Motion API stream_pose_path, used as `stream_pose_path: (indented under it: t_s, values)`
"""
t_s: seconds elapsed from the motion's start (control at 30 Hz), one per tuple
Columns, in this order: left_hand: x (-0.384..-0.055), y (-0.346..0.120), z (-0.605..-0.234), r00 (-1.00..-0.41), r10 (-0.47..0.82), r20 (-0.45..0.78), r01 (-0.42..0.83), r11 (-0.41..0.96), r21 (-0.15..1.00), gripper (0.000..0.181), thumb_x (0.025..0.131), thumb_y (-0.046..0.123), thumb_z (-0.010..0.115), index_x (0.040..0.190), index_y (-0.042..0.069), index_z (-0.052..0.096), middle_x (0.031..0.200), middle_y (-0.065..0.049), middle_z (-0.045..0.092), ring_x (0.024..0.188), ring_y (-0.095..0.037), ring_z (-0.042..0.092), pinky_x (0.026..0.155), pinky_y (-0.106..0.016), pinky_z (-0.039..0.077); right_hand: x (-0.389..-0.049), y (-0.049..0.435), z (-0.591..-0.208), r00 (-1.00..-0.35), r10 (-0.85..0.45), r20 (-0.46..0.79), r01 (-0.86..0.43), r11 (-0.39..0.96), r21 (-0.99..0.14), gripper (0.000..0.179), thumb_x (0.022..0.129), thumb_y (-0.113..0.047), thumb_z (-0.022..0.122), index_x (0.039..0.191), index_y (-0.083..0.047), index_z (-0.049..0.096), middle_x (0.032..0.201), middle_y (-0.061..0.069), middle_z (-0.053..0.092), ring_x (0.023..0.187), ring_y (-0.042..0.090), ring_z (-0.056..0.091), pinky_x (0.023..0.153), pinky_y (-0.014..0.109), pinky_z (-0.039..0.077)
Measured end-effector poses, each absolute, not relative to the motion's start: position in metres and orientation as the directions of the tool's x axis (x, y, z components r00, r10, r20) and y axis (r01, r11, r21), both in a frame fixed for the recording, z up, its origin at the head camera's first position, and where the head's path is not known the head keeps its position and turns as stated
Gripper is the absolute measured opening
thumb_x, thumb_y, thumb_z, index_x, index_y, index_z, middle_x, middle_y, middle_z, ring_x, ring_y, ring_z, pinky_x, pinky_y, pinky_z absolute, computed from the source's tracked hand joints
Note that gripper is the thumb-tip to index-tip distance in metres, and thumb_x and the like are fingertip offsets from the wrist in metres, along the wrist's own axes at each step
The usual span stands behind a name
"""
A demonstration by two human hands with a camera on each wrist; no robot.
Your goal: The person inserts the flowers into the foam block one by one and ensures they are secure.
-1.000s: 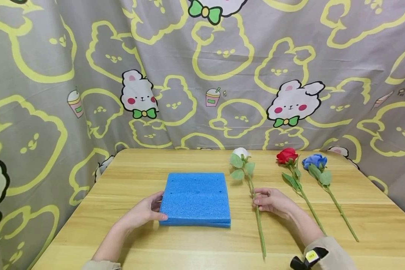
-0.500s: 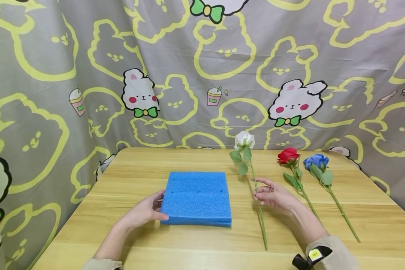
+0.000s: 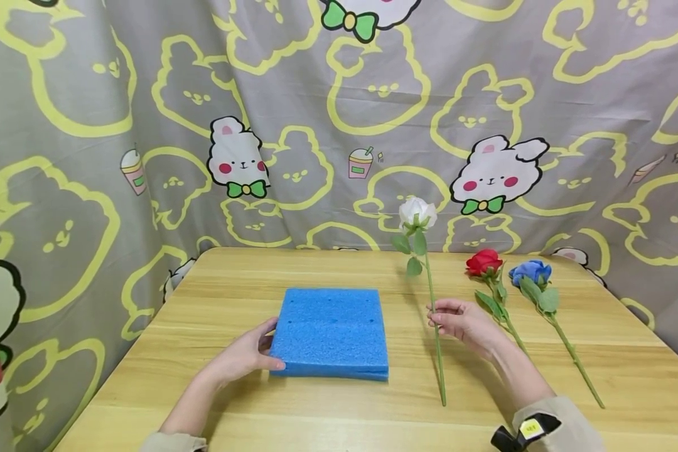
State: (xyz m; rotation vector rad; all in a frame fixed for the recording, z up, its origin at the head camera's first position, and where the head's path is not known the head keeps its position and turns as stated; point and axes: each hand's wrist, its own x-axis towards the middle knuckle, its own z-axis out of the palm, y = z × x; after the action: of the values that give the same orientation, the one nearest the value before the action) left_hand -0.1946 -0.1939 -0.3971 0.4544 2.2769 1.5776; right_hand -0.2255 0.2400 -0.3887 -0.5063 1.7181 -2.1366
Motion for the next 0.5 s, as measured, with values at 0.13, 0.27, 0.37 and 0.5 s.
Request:
stream_pose_path:
  t_s: [0.13,0.27,0.37,0.5]
  values:
    - [-0.195,-0.194,-0.4,-0.896,0.437,-0.083,0.084,0.35,0.933,0.103,0.073,0.014,0.078,0.144,-0.01,0.008,0.148,-0.03,0.014,0.132,-0.045,0.022,0.105,-0.048,0.028,-0.224,0.239,-0.386,-0.882,-0.467,0.062,0.007,-0.143,-0.99,0.017,0.094,-0.002,0.051,0.107,-0.01,0.058,0.091,0.003,0.066,0.083,0.012,0.064,0.067,0.024,0.054]
    - [-0.195,-0.193,-0.401,-0.899,0.432,-0.073,0.096,0.357,0.929,0.103,0.073,0.014,0.078,0.144,-0.01,0.008,0.148,-0.029,0.014,0.134,-0.043,0.02,0.106,-0.048,0.027,-0.224,0.236,-0.382,-0.897,-0.436,0.071,-0.044,-0.071,-0.997,0.017,0.095,-0.008,0.051,0.112,-0.008,0.05,0.089,0.006,0.065,0.08,0.014,0.064,0.065,0.027,0.054]
    - [-0.195,-0.191,-0.401,-0.905,0.421,-0.067,0.101,0.365,0.926,0.103,0.073,0.014,0.079,0.144,-0.009,0.009,0.148,-0.029,0.016,0.134,-0.042,0.02,0.106,-0.048,0.026,-0.225,0.232,-0.377,-0.902,-0.422,0.091,-0.078,-0.048,-0.996,0.017,0.095,-0.01,0.051,0.112,-0.007,0.048,0.088,0.006,0.065,0.079,0.015,0.063,0.065,0.028,0.054]
    - [-0.194,-0.189,-0.399,-0.914,0.401,-0.064,0.101,0.377,0.921,0.102,0.072,0.014,0.079,0.145,-0.008,0.011,0.148,-0.028,0.018,0.134,-0.041,0.021,0.106,-0.049,0.025,-0.226,0.227,-0.37,-0.908,-0.401,0.123,-0.12,-0.031,-0.992,0.019,0.095,-0.008,0.052,0.114,-0.007,0.048,0.089,0.008,0.066,0.081,0.015,0.064,0.068,0.03,0.055]
